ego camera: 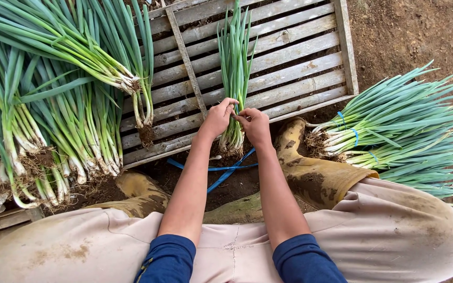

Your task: Bundling green onions together using plastic ties

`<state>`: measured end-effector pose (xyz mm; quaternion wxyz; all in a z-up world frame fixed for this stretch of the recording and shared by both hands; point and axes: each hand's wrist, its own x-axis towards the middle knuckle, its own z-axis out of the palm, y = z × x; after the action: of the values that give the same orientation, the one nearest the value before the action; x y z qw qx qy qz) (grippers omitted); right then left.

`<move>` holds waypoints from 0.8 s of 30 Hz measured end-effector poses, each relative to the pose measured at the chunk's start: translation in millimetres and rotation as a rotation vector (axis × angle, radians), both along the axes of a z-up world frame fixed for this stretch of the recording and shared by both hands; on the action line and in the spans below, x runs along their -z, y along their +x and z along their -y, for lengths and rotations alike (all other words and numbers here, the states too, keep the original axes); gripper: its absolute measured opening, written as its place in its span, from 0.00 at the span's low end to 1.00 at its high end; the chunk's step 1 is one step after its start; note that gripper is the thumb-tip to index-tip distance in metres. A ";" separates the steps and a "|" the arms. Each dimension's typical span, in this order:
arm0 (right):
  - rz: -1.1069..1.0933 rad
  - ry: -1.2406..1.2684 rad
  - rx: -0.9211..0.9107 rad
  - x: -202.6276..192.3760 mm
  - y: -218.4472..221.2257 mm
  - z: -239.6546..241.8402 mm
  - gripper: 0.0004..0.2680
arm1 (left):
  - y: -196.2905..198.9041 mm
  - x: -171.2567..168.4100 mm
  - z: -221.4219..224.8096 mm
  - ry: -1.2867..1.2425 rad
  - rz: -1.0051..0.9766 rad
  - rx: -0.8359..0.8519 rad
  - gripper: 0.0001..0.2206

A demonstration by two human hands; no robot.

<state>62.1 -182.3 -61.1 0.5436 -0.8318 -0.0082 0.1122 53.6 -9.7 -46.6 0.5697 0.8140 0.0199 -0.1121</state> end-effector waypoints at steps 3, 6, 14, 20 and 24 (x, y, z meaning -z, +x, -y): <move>0.211 -0.161 -0.034 -7.7 -3.7 -8.7 0.04 | 0.1 -4.9 1.6 0.059 0.000 0.003 0.09; 0.353 -0.232 -0.040 -3.2 -9.4 -13.5 0.05 | -0.6 5.7 0.7 0.095 -0.025 -0.006 0.09; 0.457 -0.193 0.039 -6.2 -14.0 -15.5 0.03 | 1.1 -24.5 -7.1 0.117 -0.126 0.022 0.12; 0.460 -0.123 0.048 -11.5 -12.7 -17.3 0.03 | 9.9 40.3 8.2 -0.006 -0.134 -0.119 0.10; 0.419 -0.064 0.088 1.1 -13.2 -17.9 0.03 | 5.6 39.2 23.5 -0.407 -0.203 -0.461 0.09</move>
<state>48.8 -164.3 -62.2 0.5078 -0.8532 -0.0812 -0.0865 59.2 -33.2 -85.8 0.7262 0.6420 0.2377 -0.0627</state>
